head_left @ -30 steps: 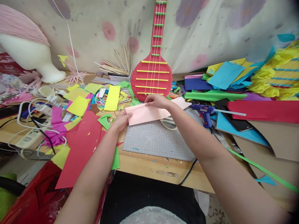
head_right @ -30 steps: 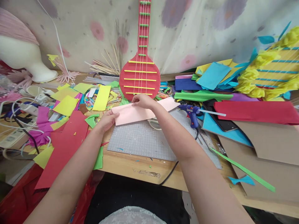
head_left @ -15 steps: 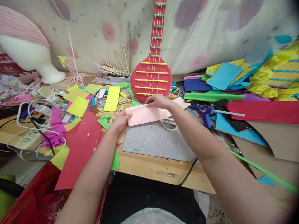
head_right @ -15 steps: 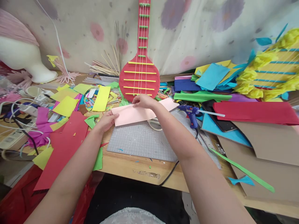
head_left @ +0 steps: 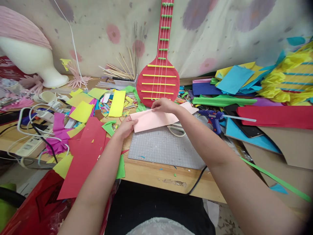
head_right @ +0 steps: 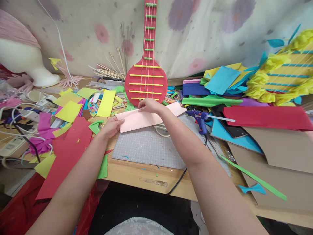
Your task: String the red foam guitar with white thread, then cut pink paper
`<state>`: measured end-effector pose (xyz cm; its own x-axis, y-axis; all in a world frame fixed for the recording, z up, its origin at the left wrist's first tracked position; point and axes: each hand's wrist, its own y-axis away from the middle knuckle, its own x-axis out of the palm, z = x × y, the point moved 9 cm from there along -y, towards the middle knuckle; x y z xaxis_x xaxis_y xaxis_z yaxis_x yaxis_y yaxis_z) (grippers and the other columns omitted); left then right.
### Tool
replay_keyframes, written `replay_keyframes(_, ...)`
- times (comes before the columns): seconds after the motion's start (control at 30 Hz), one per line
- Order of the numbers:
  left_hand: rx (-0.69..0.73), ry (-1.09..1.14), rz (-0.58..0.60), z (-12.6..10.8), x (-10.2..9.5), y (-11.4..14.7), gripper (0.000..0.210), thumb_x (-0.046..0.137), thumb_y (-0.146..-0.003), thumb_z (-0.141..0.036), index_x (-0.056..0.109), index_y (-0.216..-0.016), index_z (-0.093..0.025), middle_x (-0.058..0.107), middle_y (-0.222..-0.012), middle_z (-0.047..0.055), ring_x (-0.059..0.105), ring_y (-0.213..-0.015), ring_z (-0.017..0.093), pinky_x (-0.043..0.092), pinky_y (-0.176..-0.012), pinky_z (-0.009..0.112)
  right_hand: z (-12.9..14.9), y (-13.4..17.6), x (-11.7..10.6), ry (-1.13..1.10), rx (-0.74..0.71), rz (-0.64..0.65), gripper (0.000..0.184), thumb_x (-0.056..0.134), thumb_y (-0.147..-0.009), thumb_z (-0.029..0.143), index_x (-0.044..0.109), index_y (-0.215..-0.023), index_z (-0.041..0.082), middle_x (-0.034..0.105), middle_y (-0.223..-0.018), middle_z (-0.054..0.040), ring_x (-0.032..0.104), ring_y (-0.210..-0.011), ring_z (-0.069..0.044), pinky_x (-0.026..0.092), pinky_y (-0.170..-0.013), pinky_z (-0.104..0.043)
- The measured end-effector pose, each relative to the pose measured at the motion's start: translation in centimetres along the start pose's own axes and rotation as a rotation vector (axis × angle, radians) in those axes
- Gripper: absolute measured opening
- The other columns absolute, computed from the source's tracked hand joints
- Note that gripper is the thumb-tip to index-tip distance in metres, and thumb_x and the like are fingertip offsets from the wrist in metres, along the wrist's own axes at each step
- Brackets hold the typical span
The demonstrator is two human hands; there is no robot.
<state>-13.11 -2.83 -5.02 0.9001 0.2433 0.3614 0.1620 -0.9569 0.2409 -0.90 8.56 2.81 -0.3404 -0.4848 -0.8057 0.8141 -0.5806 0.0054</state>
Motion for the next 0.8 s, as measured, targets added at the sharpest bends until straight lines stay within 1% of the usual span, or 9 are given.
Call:
replay_keyframes(0.13, -0.022, 0.019, -0.002, 0.11, 0.05, 0.03, 0.043, 0.063, -0.068, -0.007, 0.063, -0.110, -0.011, 0.072, -0.103, 0.012, 0.064, -0.105, 0.026, 0.048, -0.095, 0.042, 0.07, -0.07, 0.06, -0.012, 0.011, 0.005, 0.013, 0.060, -0.075, 0.025, 0.070, -0.080, 0.019, 0.069, -0.087, -0.0028, 0.059, -0.081, -0.017, 0.039, -0.069, -0.026)
replay_keyframes(0.3, -0.039, 0.058, -0.001, 0.22, -0.02, -0.05, 0.037, 0.061, -0.069, -0.006, 0.065, -0.106, -0.009, 0.072, -0.101, 0.013, 0.064, -0.104, 0.026, 0.047, -0.097, 0.043, 0.15, -0.01, -0.01, -0.011, 0.024, 0.007, 0.012, 0.060, -0.075, 0.024, 0.069, -0.080, 0.019, 0.069, -0.087, -0.0035, 0.059, -0.080, -0.017, 0.040, -0.068, -0.026)
replay_keyframes(0.43, -0.044, 0.079, 0.011, 0.24, 0.03, -0.17, 0.042, 0.062, -0.068, -0.006, 0.063, -0.110, -0.008, 0.071, -0.102, 0.015, 0.064, -0.105, 0.027, 0.046, -0.099, 0.044, 0.27, 0.05, -0.04, -0.010, 0.038, 0.010, 0.011, 0.060, -0.076, 0.024, 0.069, -0.081, 0.019, 0.069, -0.087, -0.0031, 0.059, -0.081, -0.017, 0.040, -0.069, -0.026)
replay_keyframes(0.57, -0.062, 0.075, 0.006, 0.30, 0.16, -0.10, 0.045, 0.059, -0.070, -0.004, 0.062, -0.114, -0.008, 0.072, -0.103, 0.014, 0.064, -0.105, 0.027, 0.046, -0.100, 0.044, 0.41, 0.02, -0.09, -0.010, 0.044, 0.008, 0.010, 0.060, -0.076, 0.023, 0.068, -0.081, 0.019, 0.069, -0.087, -0.0032, 0.059, -0.080, -0.016, 0.040, -0.067, -0.025)
replay_keyframes(0.7, -0.076, 0.082, -0.020, 0.39, 0.06, -0.02, 0.041, 0.055, -0.072, -0.003, 0.063, -0.111, -0.008, 0.072, -0.101, 0.013, 0.064, -0.105, 0.026, 0.045, -0.101, 0.044, 0.52, -0.08, -0.07, -0.010, 0.037, 0.012, 0.011, 0.060, -0.076, 0.022, 0.068, -0.080, 0.018, 0.069, -0.086, -0.0037, 0.059, -0.080, -0.016, 0.040, -0.066, -0.025)
replay_keyframes(0.8, -0.067, 0.095, -0.016, 0.34, 0.05, -0.10, 0.040, 0.055, -0.071, -0.002, 0.063, -0.110, -0.008, 0.072, -0.101, 0.013, 0.064, -0.105, 0.026, 0.045, -0.101, 0.044, 0.49, -0.14, -0.01, -0.008, 0.038, 0.016, 0.010, 0.060, -0.075, 0.022, 0.068, -0.079, 0.018, 0.069, -0.085, -0.0037, 0.059, -0.080, -0.016, 0.040, -0.066, -0.025)
